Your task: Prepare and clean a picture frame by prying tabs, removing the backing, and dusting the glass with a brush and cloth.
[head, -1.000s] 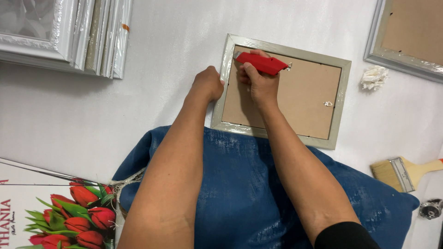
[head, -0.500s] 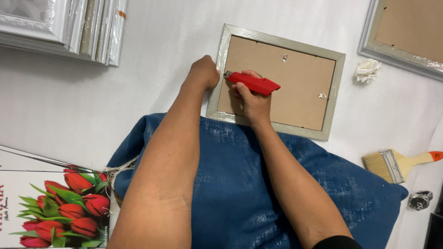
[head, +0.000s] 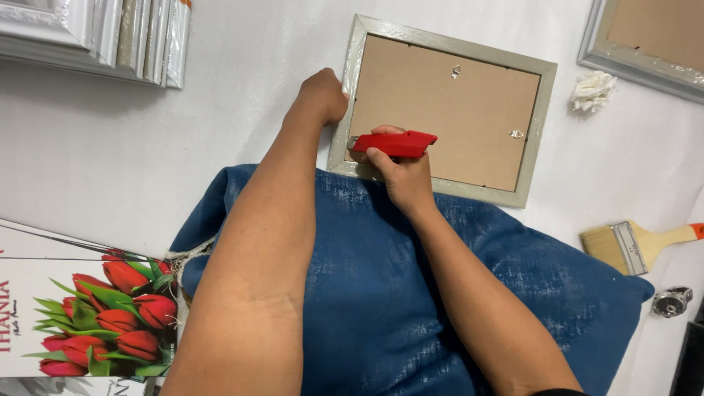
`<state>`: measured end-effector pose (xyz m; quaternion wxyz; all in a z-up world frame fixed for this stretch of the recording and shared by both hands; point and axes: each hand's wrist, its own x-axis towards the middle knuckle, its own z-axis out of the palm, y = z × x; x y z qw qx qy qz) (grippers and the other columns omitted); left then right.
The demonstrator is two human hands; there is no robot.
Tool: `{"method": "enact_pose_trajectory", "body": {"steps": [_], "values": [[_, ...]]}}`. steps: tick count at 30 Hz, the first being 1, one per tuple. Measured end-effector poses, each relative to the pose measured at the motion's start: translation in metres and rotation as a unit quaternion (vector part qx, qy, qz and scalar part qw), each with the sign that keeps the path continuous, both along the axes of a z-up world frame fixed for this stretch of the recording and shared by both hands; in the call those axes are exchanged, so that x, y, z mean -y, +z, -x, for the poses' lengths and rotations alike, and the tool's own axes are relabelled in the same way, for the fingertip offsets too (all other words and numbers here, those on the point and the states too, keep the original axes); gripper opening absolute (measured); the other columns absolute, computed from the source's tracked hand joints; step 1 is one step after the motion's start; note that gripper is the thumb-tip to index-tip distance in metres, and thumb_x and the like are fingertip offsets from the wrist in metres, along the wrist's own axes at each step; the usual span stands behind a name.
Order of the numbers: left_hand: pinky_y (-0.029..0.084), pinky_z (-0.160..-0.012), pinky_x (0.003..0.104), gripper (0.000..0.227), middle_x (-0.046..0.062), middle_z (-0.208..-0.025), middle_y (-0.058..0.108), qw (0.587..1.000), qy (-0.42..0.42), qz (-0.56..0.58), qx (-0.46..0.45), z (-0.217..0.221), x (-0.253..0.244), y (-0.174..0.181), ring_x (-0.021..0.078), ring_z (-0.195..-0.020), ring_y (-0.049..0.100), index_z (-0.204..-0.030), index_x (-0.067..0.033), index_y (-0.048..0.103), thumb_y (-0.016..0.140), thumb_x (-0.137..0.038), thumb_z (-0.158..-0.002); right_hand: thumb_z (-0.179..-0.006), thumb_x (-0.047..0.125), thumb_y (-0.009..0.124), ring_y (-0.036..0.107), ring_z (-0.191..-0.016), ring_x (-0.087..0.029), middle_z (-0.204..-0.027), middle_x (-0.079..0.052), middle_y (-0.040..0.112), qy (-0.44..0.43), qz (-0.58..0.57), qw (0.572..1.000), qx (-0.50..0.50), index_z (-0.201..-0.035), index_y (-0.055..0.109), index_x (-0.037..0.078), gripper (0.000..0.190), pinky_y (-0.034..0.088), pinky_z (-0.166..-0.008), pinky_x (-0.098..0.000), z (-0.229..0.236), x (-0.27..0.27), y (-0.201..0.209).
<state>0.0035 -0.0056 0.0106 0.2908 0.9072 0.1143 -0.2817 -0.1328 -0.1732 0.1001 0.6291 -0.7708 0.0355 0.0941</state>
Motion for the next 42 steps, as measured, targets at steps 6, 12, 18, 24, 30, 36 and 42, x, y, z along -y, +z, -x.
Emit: {"method": "enact_pose_trajectory", "body": {"steps": [6, 12, 18, 24, 30, 36, 42], "values": [[0.060, -0.087, 0.041, 0.030, 0.019, -0.108, 0.075, 1.000, 0.004, 0.008, 0.008, 0.000, -0.002, 0.001, 0.0316, -0.096, 0.075, -0.118, -0.0007, 0.070, 0.068, -0.019, -0.094, -0.083, 0.008, 0.065, 0.074, -0.073, -0.019, -0.090, -0.013, 0.074, 0.019, 0.024, 1.000, -0.002, -0.110, 0.066, 0.000, 0.028, 0.061, -0.069, -0.0269, -0.005, -0.003, -0.008], [0.060, -0.086, 0.041, 0.035, 0.019, -0.109, 0.073, 1.000, 0.001, 0.003, -0.008, 0.002, 0.000, 0.010, 0.0306, -0.095, 0.074, -0.123, 0.0020, 0.064, 0.064, -0.024, -0.100, -0.083, 0.009, 0.063, 0.073, -0.076, -0.019, -0.092, -0.012, 0.073, 0.030, 0.023, 0.999, -0.008, -0.106, 0.064, 0.002, 0.024, 0.061, -0.070, -0.0280, -0.010, -0.004, -0.006], [0.057, -0.091, 0.042, 0.030, 0.016, -0.108, 0.073, 1.000, -0.005, -0.001, -0.001, 0.003, 0.000, 0.010, 0.0308, -0.100, 0.072, -0.119, -0.0011, 0.066, 0.064, -0.024, -0.100, -0.084, 0.006, 0.062, 0.070, -0.074, -0.018, -0.090, -0.013, 0.071, 0.017, -0.008, 1.000, -0.016, -0.109, 0.062, 0.001, 0.026, 0.059, -0.070, -0.0280, -0.007, -0.002, -0.010], [0.055, -0.093, 0.056, 0.036, 0.028, -0.108, 0.070, 0.998, -0.037, 0.036, 0.047, 0.003, -0.009, -0.010, 0.0501, -0.112, 0.067, -0.117, 0.0040, 0.065, 0.062, -0.028, -0.100, -0.098, 0.012, 0.069, 0.065, -0.095, -0.031, -0.106, -0.025, 0.067, -0.084, -0.015, 0.982, 0.171, -0.129, 0.066, 0.004, 0.032, 0.053, -0.089, -0.0436, -0.051, 0.020, -0.027], [0.056, -0.092, 0.056, 0.038, 0.027, -0.108, 0.070, 0.999, -0.027, 0.036, 0.021, 0.004, -0.006, -0.008, 0.0491, -0.113, 0.067, -0.117, 0.0039, 0.063, 0.062, -0.029, -0.099, -0.089, 0.022, 0.079, 0.061, -0.120, -0.031, -0.114, -0.004, 0.067, 0.073, 0.232, 0.916, 0.319, -0.127, 0.074, 0.030, 0.039, 0.043, -0.106, -0.0435, -0.107, 0.031, -0.069], [0.055, -0.095, 0.056, 0.037, 0.028, -0.110, 0.070, 0.999, -0.023, 0.044, -0.002, 0.005, -0.005, 0.008, 0.0494, -0.116, 0.065, -0.118, 0.0031, 0.060, 0.061, -0.029, -0.100, -0.095, 0.051, 0.072, 0.053, -0.130, -0.030, -0.122, -0.004, 0.067, 0.083, 0.318, 0.895, 0.301, -0.135, 0.066, 0.035, 0.044, 0.025, -0.117, -0.0536, -0.127, 0.016, -0.091], [0.054, -0.097, 0.056, 0.037, 0.029, -0.112, 0.070, 0.999, -0.020, 0.044, -0.008, 0.009, -0.003, 0.029, 0.0496, -0.118, 0.065, -0.119, 0.0044, 0.060, 0.060, -0.028, -0.101, -0.095, 0.054, 0.072, 0.050, -0.135, -0.029, -0.128, -0.001, 0.068, 0.061, 0.297, 0.922, 0.242, -0.139, 0.063, 0.040, 0.047, 0.022, -0.120, -0.0524, -0.119, 0.015, -0.082]]}}
